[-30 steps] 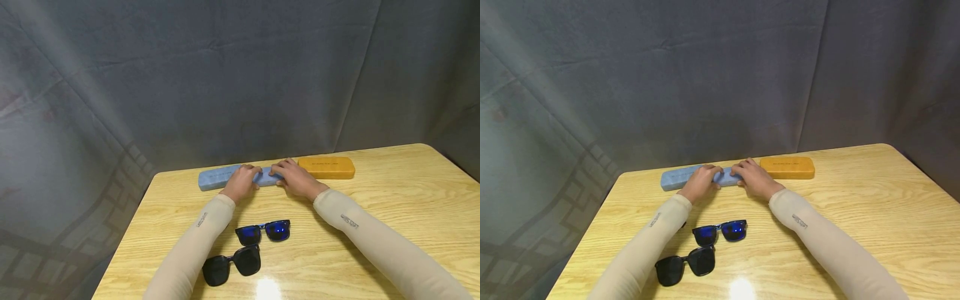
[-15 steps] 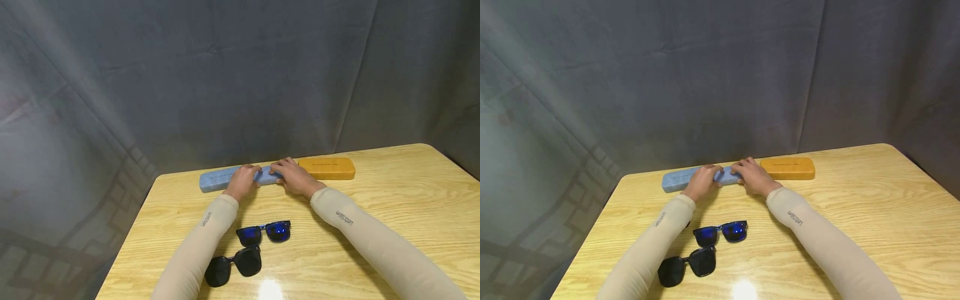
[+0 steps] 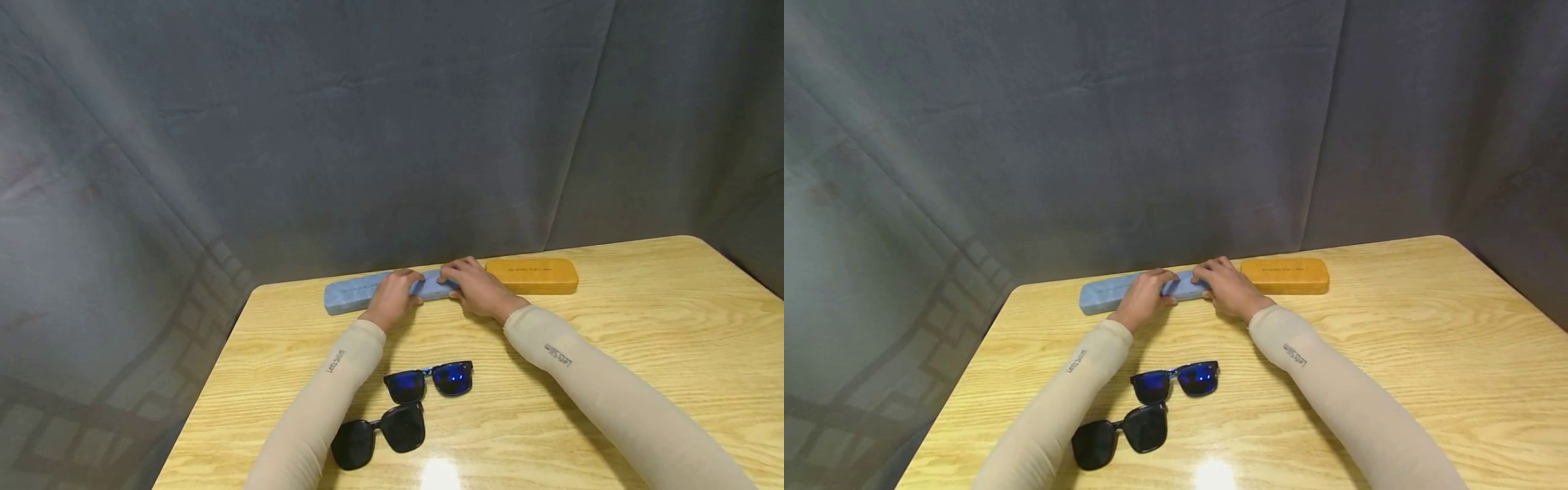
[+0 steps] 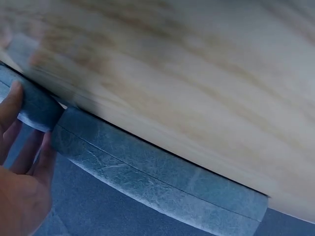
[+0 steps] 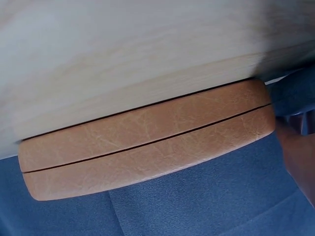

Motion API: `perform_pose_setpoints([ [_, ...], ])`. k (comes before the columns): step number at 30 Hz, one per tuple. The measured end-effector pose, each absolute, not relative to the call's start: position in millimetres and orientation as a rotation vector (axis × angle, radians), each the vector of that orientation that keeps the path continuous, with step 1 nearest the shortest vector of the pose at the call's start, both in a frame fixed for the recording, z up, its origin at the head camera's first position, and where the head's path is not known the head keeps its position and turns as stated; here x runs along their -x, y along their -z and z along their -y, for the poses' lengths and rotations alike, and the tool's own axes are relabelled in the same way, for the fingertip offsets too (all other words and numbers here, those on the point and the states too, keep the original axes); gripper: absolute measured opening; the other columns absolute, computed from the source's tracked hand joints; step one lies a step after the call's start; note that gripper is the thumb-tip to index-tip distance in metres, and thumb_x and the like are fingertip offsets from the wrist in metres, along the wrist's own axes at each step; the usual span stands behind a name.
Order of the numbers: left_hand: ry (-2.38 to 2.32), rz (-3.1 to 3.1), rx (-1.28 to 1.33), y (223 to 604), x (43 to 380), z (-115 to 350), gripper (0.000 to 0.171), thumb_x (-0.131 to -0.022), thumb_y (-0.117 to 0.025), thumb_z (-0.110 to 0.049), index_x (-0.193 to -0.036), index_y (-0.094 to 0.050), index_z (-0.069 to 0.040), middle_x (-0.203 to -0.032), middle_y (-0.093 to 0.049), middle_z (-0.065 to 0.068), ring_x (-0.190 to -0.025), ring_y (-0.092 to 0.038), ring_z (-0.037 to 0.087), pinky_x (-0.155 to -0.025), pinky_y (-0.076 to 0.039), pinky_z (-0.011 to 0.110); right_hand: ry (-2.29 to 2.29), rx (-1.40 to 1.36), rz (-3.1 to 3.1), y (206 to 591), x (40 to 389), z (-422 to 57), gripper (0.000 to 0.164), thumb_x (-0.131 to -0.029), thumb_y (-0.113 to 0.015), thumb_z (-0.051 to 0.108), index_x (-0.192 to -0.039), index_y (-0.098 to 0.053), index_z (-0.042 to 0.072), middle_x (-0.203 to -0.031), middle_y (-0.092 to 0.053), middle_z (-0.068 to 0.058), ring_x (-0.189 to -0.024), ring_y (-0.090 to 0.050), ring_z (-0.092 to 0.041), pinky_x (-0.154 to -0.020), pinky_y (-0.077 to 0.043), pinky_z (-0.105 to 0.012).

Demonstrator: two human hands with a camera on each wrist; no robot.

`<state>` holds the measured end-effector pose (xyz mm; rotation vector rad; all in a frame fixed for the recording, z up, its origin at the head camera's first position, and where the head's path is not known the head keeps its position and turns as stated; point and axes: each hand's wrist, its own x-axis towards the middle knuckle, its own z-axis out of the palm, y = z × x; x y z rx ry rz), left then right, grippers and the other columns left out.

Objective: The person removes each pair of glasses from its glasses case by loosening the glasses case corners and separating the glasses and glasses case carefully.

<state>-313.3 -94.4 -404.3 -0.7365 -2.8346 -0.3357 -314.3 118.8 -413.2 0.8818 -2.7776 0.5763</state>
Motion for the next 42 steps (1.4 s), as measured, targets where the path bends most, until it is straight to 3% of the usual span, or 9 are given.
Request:
perform_pose_setpoints([
  [7, 0.360, 2.830, 0.770, 405, 310, 99, 0.040, -0.089, -0.075, -0.030, -0.124, -0.068, -0.012, -0.133, -0.064, 0.008, -0.122, -0.061, 0.027, -0.099, -0.053, 0.038, -0.653, -0.899, 2.786, 413, 313, -122, 0.033, -0.090, -0.075, 0.015, -0.121, -0.064, 0.017, -0.144, -0.054, -0.015, -0.130, -0.047, -0.038, -0.106, -0.042, -0.056],
  [15, 0.286, 2.813, 0.820, 412, 300, 102, 0.053, -0.094, -0.066, -0.046, -0.139, -0.057, -0.018, -0.146, -0.052, 0.004, -0.137, -0.046, 0.024, -0.113, -0.041, 0.041, -0.796, -0.726, 2.757, 410, 307, -148, 0.043, -0.087, -0.078, 0.022, -0.127, -0.064, 0.018, -0.145, -0.054, -0.013, -0.134, -0.046, -0.038, -0.112, -0.034, -0.058],
  [20, 0.476, 2.788, 0.831, 411, 289, 105, 0.047, -0.096, -0.064, -0.041, -0.138, -0.057, -0.022, -0.140, -0.056, 0.002, -0.130, -0.049, 0.022, -0.112, -0.041, 0.043, -0.799, -0.622, 2.712, 411, 304, -181, 0.045, -0.084, -0.080, 0.021, -0.126, -0.064, 0.015, -0.142, -0.055, -0.015, -0.134, -0.043, -0.039, -0.112, -0.026, -0.062],
  [28, 0.715, 2.837, 0.793, 412, 277, 114, 0.035, -0.097, -0.064, -0.032, -0.128, -0.066, -0.015, -0.130, -0.065, 0.005, -0.129, -0.055, 0.030, -0.115, -0.037, 0.050, -0.752, -0.465, 2.791, 405, 303, -229, 0.052, -0.084, -0.080, 0.031, -0.129, -0.062, 0.013, -0.142, -0.051, -0.021, -0.134, -0.037, -0.047, -0.101, -0.021, -0.067],
  [33, 0.751, 2.873, 0.826, 413, 269, 118, 0.030, -0.097, -0.065, -0.029, -0.122, -0.069, -0.013, -0.124, -0.068, 0.003, -0.117, -0.062, 0.025, -0.099, -0.051, 0.044, -0.697, -0.449, 2.843, 409, 304, -246, 0.053, -0.085, -0.079, 0.030, -0.131, -0.060, 0.012, -0.142, -0.050, -0.023, -0.132, -0.039, -0.048, -0.100, -0.020, -0.066],
  [42, 0.716, 2.889, 0.910, 415, 257, 115, 0.027, -0.097, -0.065, -0.027, -0.122, -0.069, -0.015, -0.117, -0.070, 0.000, -0.106, -0.065, 0.018, -0.091, -0.054, 0.036, -0.655, -0.488, 2.863, 411, 305, -257, 0.045, -0.087, -0.078, 0.027, -0.127, -0.064, 0.012, -0.136, -0.059, -0.022, -0.126, -0.049, -0.047, -0.099, -0.022, -0.066],
])
